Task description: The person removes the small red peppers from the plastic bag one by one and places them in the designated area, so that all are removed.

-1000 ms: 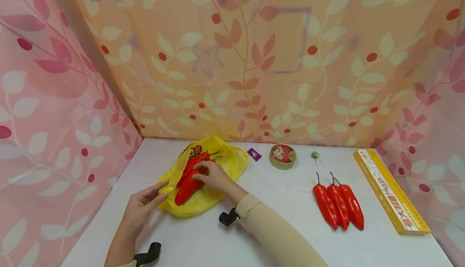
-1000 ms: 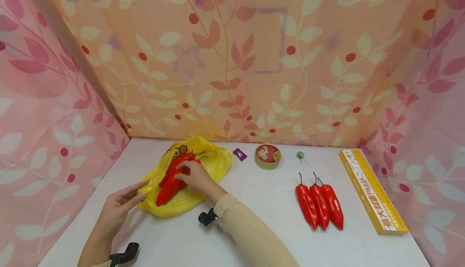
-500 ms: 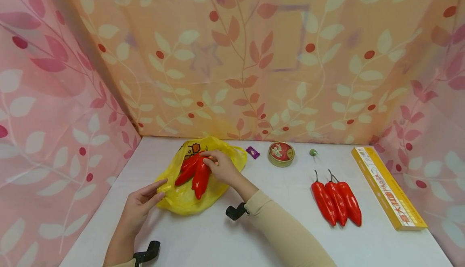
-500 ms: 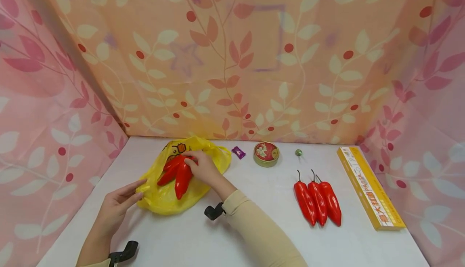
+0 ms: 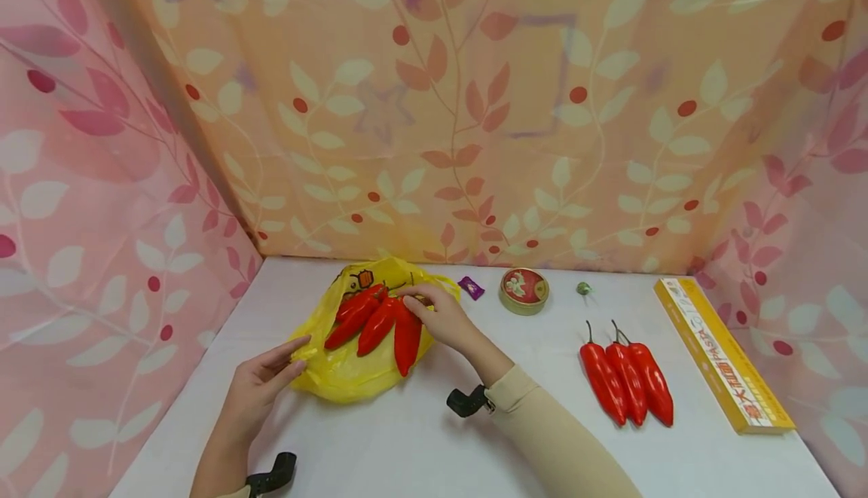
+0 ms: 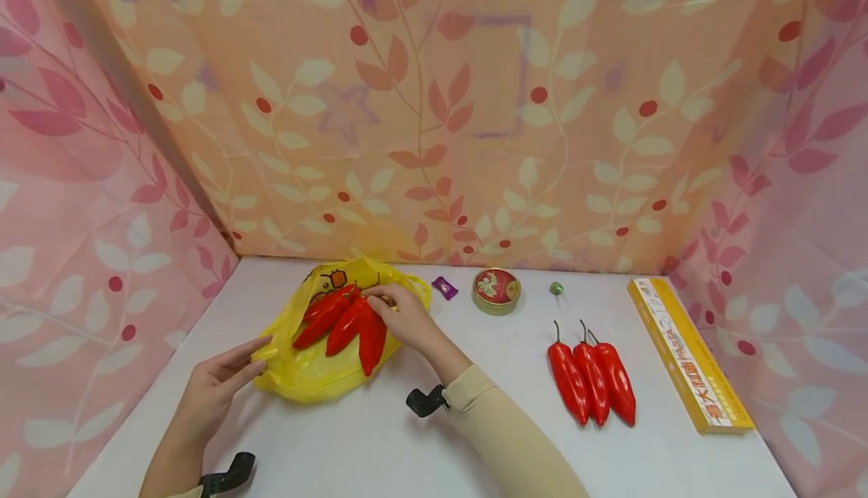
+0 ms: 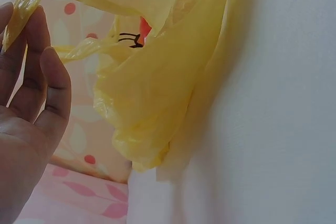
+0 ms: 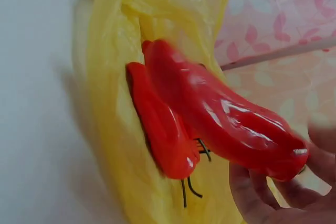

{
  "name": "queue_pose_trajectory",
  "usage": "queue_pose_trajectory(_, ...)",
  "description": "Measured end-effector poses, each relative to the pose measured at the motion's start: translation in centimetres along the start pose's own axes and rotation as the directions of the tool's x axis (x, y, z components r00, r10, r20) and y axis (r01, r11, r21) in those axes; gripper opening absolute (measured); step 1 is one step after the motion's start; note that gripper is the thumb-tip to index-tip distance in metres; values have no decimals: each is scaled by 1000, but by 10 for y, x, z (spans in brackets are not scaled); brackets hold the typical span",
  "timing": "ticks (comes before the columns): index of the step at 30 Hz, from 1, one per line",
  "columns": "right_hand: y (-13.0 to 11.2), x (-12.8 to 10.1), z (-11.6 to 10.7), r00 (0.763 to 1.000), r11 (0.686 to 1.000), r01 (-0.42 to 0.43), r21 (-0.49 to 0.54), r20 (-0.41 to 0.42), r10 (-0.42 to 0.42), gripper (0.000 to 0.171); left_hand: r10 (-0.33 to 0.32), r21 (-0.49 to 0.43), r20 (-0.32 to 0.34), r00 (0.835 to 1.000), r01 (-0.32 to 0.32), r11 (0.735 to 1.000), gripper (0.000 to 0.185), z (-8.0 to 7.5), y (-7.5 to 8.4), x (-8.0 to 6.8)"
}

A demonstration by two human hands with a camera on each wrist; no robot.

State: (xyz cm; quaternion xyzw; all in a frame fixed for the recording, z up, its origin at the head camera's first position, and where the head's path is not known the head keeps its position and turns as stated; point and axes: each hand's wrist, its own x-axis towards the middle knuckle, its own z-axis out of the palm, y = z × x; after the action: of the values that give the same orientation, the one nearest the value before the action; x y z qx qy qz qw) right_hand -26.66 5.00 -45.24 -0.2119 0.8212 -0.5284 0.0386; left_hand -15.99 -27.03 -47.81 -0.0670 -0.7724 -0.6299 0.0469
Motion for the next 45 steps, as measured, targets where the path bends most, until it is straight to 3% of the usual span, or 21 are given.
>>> queue_pose_trajectory(5, 6, -13, -10, 998, 999, -49, 8, -26, 49, 45, -6, 26, -2, 1000, 6, 1000, 45, 0, 0, 2)
queue_pose_trajectory(10, 7, -26, -23, 996, 997, -63, 55, -60, 67, 45, -41, 19, 1, 999, 41, 999, 47, 3, -1, 1)
queue_pose_trajectory(15, 12, -42, -38, 996, 992, -74, 101, -36, 78, 51, -41, -6, 3, 999, 41, 999, 46, 5, -2, 2)
queue_pose_trajectory(20, 16, -59, -51, 995, 993, -92, 72, -20, 93, 42, -35, -10, 13, 999, 35, 999, 46, 4, -3, 1)
queue_pose_trajectory(25, 20, -74, -66, 992, 993, -108, 54, -64, 112, 30, -32, -21, 20, 999, 32, 999, 45, 5, -4, 0)
queue_pose_trajectory(30, 29, -89, -78, 988, 993, -120, 8, -93, 120, 46, -22, -16, 32, 999, 23, 1000, 45, 8, -3, 2)
queue_pose_trajectory(36, 36, -107, -88, 963, 976, -215, 16, -163, 215, 66, -26, -5, 26, 999, 27, 1000, 45, 10, -2, 2)
queue_pose_trajectory(45, 42, -131, -113, 946, 962, -268, -59, -207, 251, 67, -41, 37, 19, 999, 41, 999, 46, 7, -5, 3)
